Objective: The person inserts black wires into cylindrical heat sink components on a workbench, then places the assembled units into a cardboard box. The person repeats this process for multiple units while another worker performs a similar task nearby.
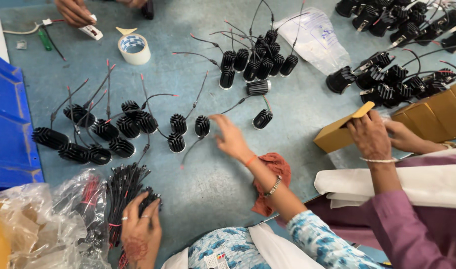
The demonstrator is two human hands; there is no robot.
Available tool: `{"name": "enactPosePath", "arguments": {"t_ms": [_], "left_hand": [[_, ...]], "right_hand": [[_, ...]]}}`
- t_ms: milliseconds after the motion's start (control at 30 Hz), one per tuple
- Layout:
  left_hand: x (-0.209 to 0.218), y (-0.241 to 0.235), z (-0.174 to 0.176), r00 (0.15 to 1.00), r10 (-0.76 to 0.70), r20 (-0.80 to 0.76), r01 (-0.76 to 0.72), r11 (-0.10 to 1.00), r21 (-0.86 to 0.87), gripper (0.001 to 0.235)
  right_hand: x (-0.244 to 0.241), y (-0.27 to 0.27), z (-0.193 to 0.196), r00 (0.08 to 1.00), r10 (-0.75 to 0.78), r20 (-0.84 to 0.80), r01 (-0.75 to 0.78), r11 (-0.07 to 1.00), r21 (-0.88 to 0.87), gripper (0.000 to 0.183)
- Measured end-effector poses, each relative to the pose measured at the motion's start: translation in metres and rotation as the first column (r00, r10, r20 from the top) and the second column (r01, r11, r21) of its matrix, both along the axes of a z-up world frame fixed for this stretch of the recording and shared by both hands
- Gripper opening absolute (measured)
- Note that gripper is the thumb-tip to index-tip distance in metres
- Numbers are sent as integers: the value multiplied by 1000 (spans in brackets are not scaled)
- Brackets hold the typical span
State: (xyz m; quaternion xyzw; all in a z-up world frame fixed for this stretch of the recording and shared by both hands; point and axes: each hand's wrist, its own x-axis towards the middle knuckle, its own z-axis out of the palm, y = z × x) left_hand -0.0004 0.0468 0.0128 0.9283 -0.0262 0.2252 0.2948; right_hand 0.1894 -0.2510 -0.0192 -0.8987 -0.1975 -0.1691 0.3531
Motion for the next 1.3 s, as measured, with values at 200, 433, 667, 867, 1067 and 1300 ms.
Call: {"name": "enactPosePath", "arguments": {"t_ms": [200, 433, 667, 867, 1067, 1300], "left_hand": [[-28, 33, -9, 980, 189, -67, -193, 979, -60, 27], [-22, 46, -19, 982, 174, -74, -177, 983, -43, 17], [-6, 30, -23, 992, 96, -86, -99, 994, -42, 14], [8, 19, -30, 976, 90, -197, -95, 995, -16, 21], [3, 18, -29, 985, 102, -141, -120, 984, -130, 15], [-6, 17, -28, 992, -41, -120, 25, 991, -131, 24]], "right_hand": [[-19, -96, -2, 763, -451, 462, 502, 865, 14, 51], [-16, -129, -21, 950, -298, -92, 311, 931, 194, 65], [-47, -99, -2, 932, -330, -148, 353, 919, 175, 52], [-122, -17, 13, 978, -69, -195, 96, 987, 131, 52], [-144, 16, 64, 959, 167, -229, -184, 981, -55, 63], [-140, 44, 88, 927, 375, 0, -367, 908, -202, 59]]}}
